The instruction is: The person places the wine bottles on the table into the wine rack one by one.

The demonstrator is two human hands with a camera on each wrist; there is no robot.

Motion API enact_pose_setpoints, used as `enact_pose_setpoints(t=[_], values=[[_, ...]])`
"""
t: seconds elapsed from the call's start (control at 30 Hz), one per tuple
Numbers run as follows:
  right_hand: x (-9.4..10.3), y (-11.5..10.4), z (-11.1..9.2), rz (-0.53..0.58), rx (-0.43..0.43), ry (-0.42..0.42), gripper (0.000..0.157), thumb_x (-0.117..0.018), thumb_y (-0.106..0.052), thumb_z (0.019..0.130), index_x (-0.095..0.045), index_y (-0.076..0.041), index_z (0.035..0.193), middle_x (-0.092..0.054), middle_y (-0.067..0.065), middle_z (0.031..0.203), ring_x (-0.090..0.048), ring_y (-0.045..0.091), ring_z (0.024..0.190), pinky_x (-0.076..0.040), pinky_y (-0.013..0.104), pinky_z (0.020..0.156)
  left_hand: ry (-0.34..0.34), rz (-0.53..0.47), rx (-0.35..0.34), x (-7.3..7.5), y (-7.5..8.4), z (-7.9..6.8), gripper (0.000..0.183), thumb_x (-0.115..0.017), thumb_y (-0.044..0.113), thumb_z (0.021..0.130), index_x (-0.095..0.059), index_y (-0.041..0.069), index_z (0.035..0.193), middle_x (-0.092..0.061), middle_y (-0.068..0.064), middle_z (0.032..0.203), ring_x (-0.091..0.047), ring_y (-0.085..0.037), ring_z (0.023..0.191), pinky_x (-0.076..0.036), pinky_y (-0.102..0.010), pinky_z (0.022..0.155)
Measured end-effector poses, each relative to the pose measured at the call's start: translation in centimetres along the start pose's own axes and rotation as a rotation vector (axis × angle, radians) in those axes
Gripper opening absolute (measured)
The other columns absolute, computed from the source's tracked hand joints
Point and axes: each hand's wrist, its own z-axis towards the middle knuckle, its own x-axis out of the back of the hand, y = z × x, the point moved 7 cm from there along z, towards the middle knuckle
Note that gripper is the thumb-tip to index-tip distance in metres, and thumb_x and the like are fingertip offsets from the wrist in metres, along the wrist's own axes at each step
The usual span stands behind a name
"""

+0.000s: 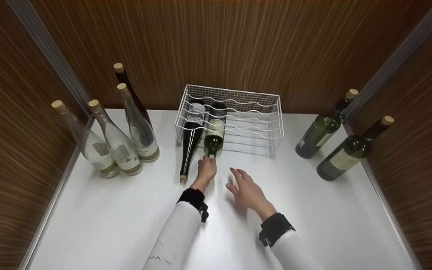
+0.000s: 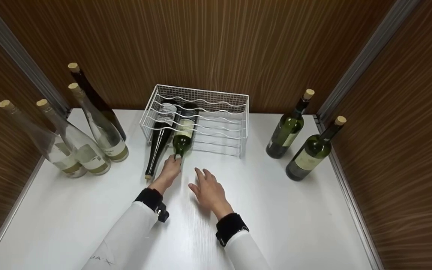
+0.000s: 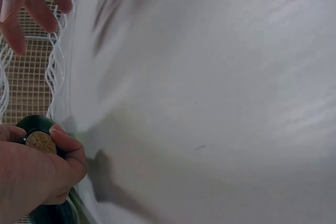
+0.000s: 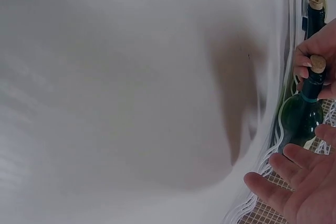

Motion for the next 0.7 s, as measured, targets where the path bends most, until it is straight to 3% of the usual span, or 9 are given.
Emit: enact_pose_setpoints(t=[0.2, 0.43, 0.7], values=[[0.05, 0.09, -0.14, -0.011, -0.002, 0.003, 0.060, -0.051, -0.042, 0.102, -0.036, -0.011, 0.151, -0.038, 0.022, 0.148, -0.043, 0.041, 0.131, -0.044, 0.057, 0.095, 0.042, 0.072, -0.025, 0.02, 0.34, -0.20, 0.035, -0.043, 0.017, 0.101, -0.049, -0.008, 0.125, -0.050, -0.033, 0.117, -0.049, -0.046, 0.114, -0.038, -0.050, 0.099], [-0.02, 0.30, -0.29, -0.006, -0.012, -0.002, 0.060, -0.052, -0.041, 0.102, -0.036, -0.011, 0.151, -0.038, 0.022, 0.148, -0.042, 0.041, 0.131, -0.044, 0.058, 0.095, 0.095, 0.089, -0.042, 0.37, 0.52, -0.39, 0.032, -0.053, 0.018, 0.099, -0.051, -0.006, 0.120, -0.053, -0.030, 0.110, -0.054, -0.045, 0.105, -0.041, -0.050, 0.093], [-0.16, 0.76, -0.41, 0.002, -0.013, 0.011, 0.061, -0.051, -0.043, 0.102, -0.035, -0.011, 0.152, -0.038, 0.022, 0.148, -0.042, 0.041, 0.131, -0.043, 0.057, 0.097, -0.008, -0.003, 0.010, 0.08, 0.18, -0.52, 0.051, -0.050, 0.025, 0.102, -0.038, -0.006, 0.141, -0.046, -0.031, 0.126, -0.046, -0.041, 0.121, -0.037, -0.046, 0.103]])
